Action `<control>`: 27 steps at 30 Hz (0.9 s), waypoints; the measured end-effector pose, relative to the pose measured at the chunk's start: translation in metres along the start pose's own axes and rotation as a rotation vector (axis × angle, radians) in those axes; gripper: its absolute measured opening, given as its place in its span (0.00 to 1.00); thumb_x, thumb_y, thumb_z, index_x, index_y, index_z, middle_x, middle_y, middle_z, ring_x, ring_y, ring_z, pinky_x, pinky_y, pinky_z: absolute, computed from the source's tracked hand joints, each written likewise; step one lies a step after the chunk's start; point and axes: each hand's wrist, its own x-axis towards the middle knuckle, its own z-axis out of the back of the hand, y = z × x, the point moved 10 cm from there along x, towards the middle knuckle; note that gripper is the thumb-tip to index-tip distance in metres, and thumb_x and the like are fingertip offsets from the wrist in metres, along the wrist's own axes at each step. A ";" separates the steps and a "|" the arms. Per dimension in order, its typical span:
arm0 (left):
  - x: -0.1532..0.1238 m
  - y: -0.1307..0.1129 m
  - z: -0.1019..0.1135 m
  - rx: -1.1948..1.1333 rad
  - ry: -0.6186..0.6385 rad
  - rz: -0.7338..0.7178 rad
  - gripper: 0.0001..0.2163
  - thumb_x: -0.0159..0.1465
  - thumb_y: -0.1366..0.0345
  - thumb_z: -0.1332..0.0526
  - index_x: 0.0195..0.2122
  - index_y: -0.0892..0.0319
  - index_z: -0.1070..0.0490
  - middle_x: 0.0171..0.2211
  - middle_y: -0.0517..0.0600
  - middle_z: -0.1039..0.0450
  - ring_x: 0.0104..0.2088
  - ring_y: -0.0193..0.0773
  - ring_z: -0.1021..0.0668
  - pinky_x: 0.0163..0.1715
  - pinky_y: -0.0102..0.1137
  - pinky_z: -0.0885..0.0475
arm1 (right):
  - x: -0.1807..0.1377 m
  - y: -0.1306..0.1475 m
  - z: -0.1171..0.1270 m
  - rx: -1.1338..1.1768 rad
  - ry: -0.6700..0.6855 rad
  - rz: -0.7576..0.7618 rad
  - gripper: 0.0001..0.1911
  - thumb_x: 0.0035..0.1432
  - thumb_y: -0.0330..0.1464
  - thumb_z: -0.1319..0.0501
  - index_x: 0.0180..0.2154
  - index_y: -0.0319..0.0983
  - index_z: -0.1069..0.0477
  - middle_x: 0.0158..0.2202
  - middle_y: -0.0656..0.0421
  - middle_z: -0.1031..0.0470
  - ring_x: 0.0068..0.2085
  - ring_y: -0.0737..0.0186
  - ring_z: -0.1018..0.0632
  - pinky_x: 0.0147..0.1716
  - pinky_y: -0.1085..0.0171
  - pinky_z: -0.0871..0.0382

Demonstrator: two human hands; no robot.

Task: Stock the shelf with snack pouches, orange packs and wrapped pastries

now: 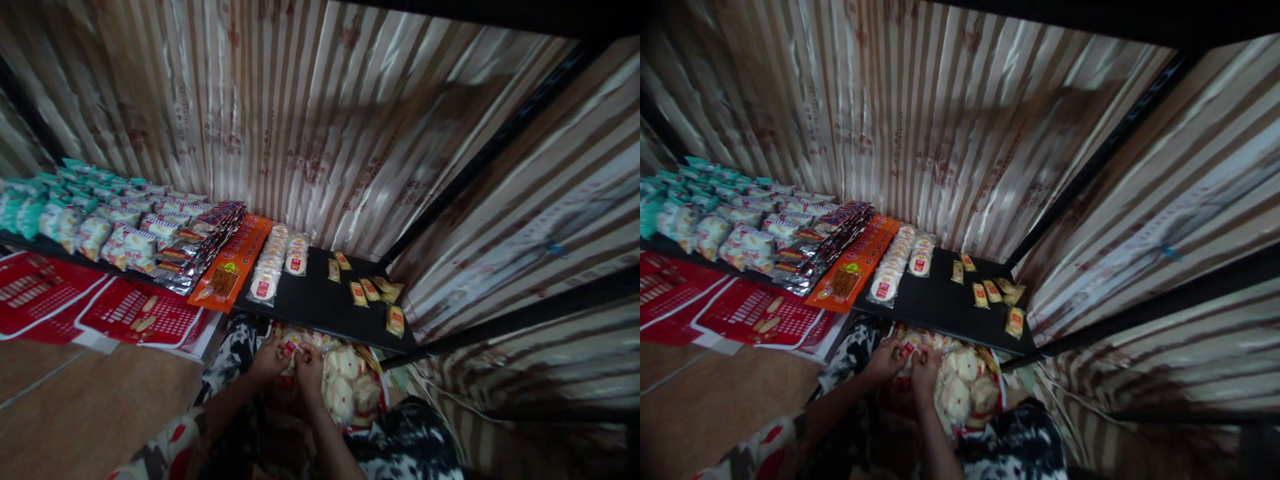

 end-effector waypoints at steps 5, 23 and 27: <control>-0.011 -0.009 0.003 -0.086 -0.014 -0.001 0.13 0.56 0.65 0.44 0.43 0.59 0.35 0.44 0.53 0.29 0.45 0.40 0.26 0.46 0.33 0.33 | -0.009 0.014 0.017 0.096 0.022 -0.004 0.13 0.46 0.41 0.43 0.31 0.40 0.30 0.25 0.61 0.28 0.26 0.62 0.28 0.27 0.65 0.33; -0.010 -0.068 0.059 -0.271 -0.352 -0.070 0.07 0.58 0.71 0.48 0.37 0.57 0.35 0.38 0.50 0.33 0.40 0.38 0.28 0.43 0.35 0.32 | 0.006 0.041 0.031 0.248 0.065 -0.097 0.33 0.44 0.45 0.39 0.51 0.38 0.35 0.37 0.55 0.23 0.37 0.56 0.23 0.36 0.61 0.28; 0.002 -0.073 0.063 -0.264 -0.353 -0.051 0.09 0.59 0.71 0.50 0.38 0.58 0.35 0.38 0.51 0.34 0.41 0.38 0.28 0.44 0.35 0.31 | 0.018 0.054 0.025 0.230 0.078 -0.082 0.35 0.44 0.44 0.40 0.54 0.35 0.38 0.33 0.55 0.22 0.33 0.56 0.22 0.33 0.61 0.28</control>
